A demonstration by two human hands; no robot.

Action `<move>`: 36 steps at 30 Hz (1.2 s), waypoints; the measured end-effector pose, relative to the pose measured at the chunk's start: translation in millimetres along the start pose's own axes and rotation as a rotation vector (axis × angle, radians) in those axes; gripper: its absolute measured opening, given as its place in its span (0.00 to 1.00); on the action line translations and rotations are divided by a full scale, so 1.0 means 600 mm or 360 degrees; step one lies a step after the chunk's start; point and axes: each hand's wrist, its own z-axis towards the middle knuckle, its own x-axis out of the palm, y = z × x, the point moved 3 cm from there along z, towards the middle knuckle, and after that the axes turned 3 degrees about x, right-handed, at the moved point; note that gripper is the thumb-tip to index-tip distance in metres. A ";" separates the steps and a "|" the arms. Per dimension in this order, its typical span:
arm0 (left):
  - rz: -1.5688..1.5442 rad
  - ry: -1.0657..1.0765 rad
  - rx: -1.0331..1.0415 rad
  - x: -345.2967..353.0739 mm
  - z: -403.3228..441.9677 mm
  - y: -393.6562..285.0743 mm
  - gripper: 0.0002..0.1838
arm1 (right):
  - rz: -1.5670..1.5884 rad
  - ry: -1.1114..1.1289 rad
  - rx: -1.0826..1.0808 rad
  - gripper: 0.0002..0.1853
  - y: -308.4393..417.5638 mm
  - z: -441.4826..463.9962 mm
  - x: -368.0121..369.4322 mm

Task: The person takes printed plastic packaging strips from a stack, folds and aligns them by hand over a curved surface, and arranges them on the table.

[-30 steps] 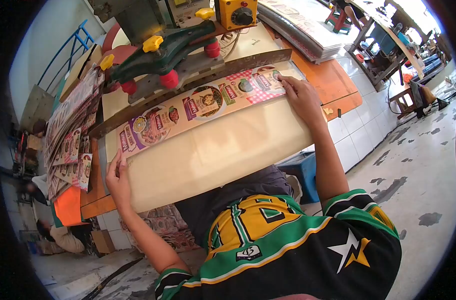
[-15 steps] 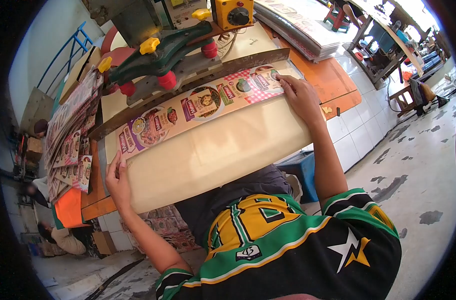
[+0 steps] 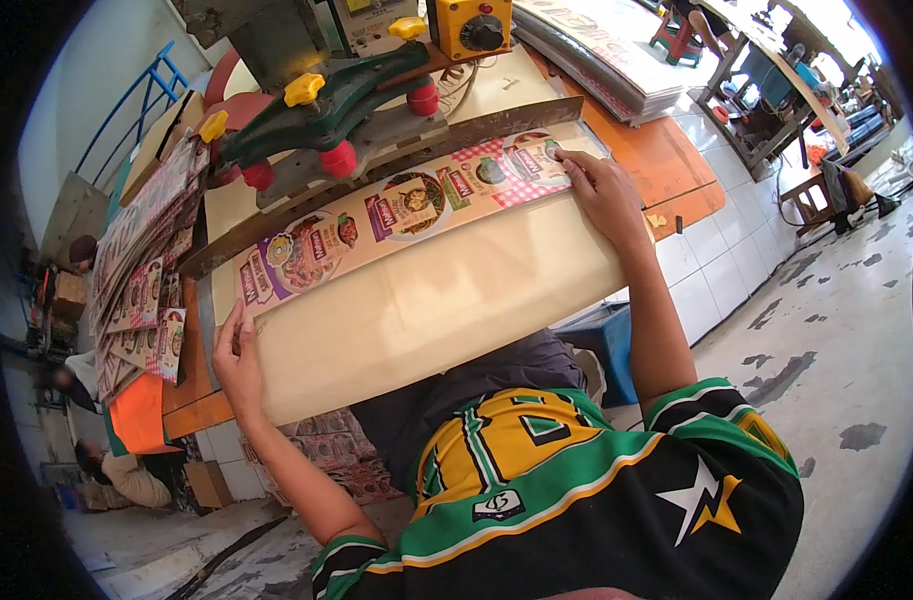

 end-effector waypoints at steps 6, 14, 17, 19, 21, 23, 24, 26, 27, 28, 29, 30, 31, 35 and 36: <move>-0.0047 0.0017 -0.0065 0.000 -0.001 0.000 0.20 | 0.0021 -0.0008 -0.0001 0.16 0.001 -0.001 -0.002; -0.0028 -0.0024 0.0015 0.002 0.000 0.004 0.19 | -0.0013 0.0014 0.0017 0.15 0.000 -0.001 0.000; -0.0039 -0.0012 -0.0009 0.001 -0.001 -0.003 0.19 | -0.0052 0.0017 -0.0012 0.16 0.001 0.000 -0.002; -0.0031 -0.0010 -0.0017 0.001 -0.002 -0.002 0.19 | -0.0045 0.0010 -0.0024 0.16 0.002 -0.001 -0.002; -0.0023 -0.0007 -0.0024 0.001 -0.002 -0.003 0.19 | -0.0038 0.0004 -0.0036 0.16 0.003 -0.001 -0.002; -0.0008 -0.0016 0.0003 0.000 -0.002 -0.009 0.19 | 0.0026 0.0026 0.0026 0.16 0.002 -0.001 -0.002; -0.0008 -0.0015 0.0004 0.001 -0.001 -0.004 0.19 | 0.0027 0.0026 0.0027 0.16 0.001 0.000 -0.001; -0.0035 -0.0047 0.0094 0.003 0.001 0.007 0.19 | 0.0036 -0.0014 -0.0024 0.16 -0.002 -0.001 0.001; -0.0034 -0.0047 0.0094 0.002 0.001 0.007 0.19 | 0.0037 -0.0014 -0.0023 0.16 -0.001 -0.001 0.000; -0.0046 -0.0048 0.0102 0.002 0.001 0.006 0.19 | 0.0027 -0.0005 -0.0007 0.16 -0.001 -0.001 0.000; -0.0059 -0.0049 0.0110 0.002 0.001 0.005 0.19 | 0.0016 0.0005 0.0009 0.16 0.000 -0.001 0.000; -0.0059 -0.0049 0.0110 0.001 0.001 0.004 0.19 | 0.0016 0.0005 0.0009 0.16 -0.001 -0.001 0.000; -0.0044 -0.0038 0.0088 0.001 0.001 0.004 0.19 | 0.0008 0.0008 0.0014 0.16 -0.001 -0.001 0.000; -0.0010 -0.0027 0.0010 -0.001 -0.001 0.000 0.19 | -0.0046 0.0034 0.0007 0.16 0.001 0.000 -0.002; -0.0011 -0.0028 0.0009 -0.001 -0.001 -0.001 0.19 | -0.0046 0.0035 0.0005 0.16 0.001 0.000 -0.001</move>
